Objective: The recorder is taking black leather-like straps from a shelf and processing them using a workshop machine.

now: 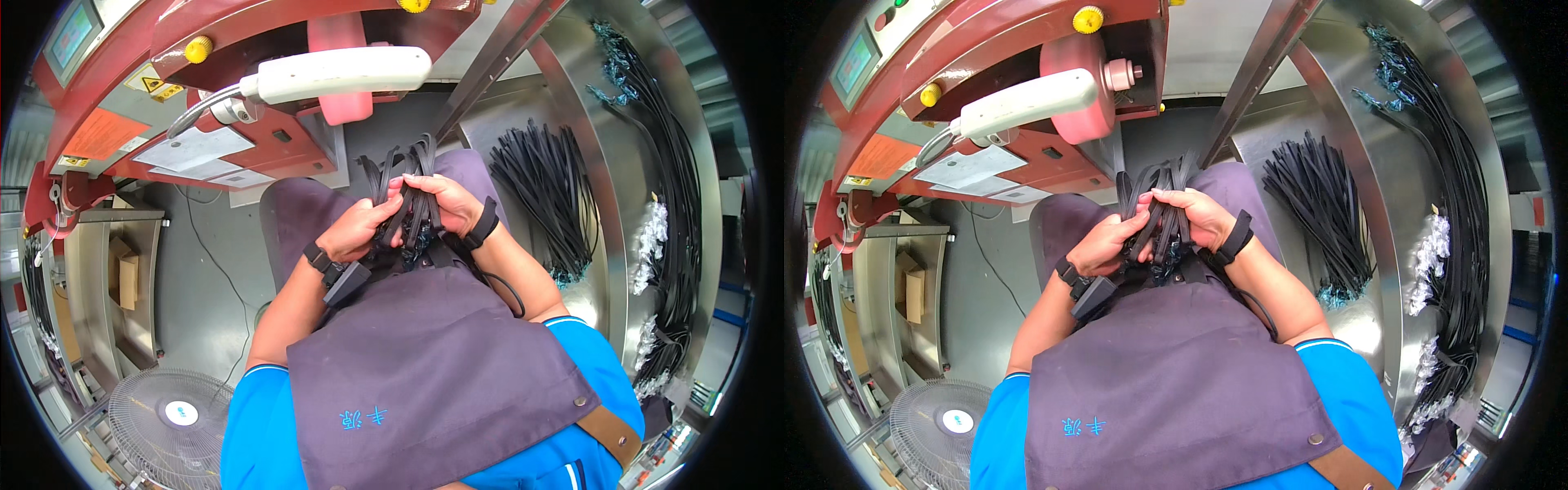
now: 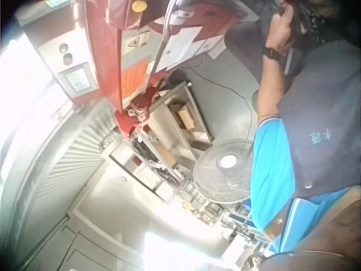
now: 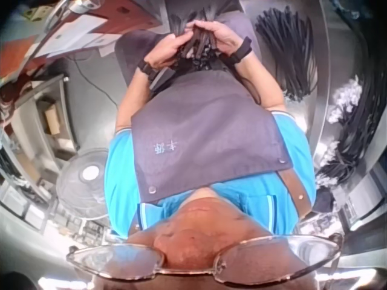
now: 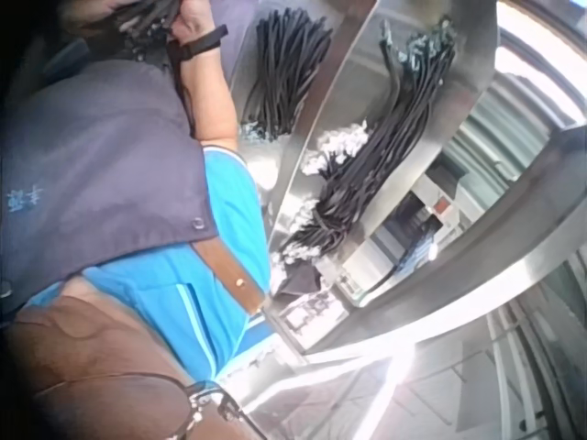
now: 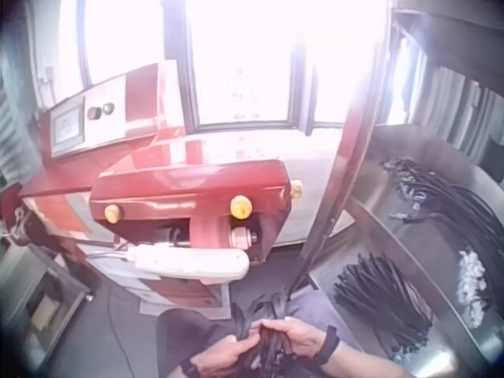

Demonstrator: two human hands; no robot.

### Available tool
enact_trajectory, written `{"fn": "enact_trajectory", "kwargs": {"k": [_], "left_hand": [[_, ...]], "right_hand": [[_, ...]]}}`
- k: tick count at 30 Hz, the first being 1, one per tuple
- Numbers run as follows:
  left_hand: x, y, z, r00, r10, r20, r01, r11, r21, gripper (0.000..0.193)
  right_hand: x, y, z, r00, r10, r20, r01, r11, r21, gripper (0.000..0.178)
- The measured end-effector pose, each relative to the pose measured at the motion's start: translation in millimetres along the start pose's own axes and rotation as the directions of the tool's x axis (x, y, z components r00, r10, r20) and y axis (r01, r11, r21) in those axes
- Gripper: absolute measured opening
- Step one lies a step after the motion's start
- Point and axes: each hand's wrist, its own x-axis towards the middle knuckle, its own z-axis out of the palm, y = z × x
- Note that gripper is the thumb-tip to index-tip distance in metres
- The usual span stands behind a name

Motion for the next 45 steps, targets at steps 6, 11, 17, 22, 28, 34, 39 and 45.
{"fn": "enact_trajectory", "kwargs": {"k": [6,11,17,22,28,34,39,45], "left_hand": [[-14,7,-2,0.999,0.038,-0.016,-0.035,0.983,0.181,0.026],[-19,14,6,0.996,0.086,-0.003,-0.081,0.945,0.318,0.022],[-26,17,3,0.996,0.009,-0.094,0.017,0.962,0.272,0.017],[-21,-5,-24,0.983,0.152,-0.098,-0.155,0.988,-0.024,0.013],[-11,-4,-1,0.967,0.163,-0.194,-0.098,0.948,0.304,0.029],[-7,-8,3,0.949,0.201,-0.244,-0.092,0.914,0.395,0.033],[-8,-6,-6,0.972,0.067,-0.226,0.007,0.950,0.312,0.030],[-10,-4,-6,0.969,0.105,-0.222,-0.097,0.994,0.045,0.016]], "right_hand": [[-3,-5,10,0.993,-0.035,-0.116,0.038,0.999,0.025,0.027],[-3,-6,10,0.991,-0.075,-0.111,0.071,0.997,-0.044,0.027],[-2,-7,-3,0.996,-0.047,-0.075,0.042,0.997,-0.064,0.032],[-2,-4,-2,0.982,-0.094,-0.162,0.096,0.995,0.005,0.035],[4,3,7,0.959,-0.147,-0.241,0.179,0.977,0.119,0.037],[6,9,0,0.956,-0.194,-0.221,0.193,0.981,-0.026,0.034],[3,7,1,0.972,-0.120,-0.202,0.125,0.992,0.009,0.035],[6,9,-7,0.980,-0.146,-0.138,0.149,0.989,0.011,0.038]]}}
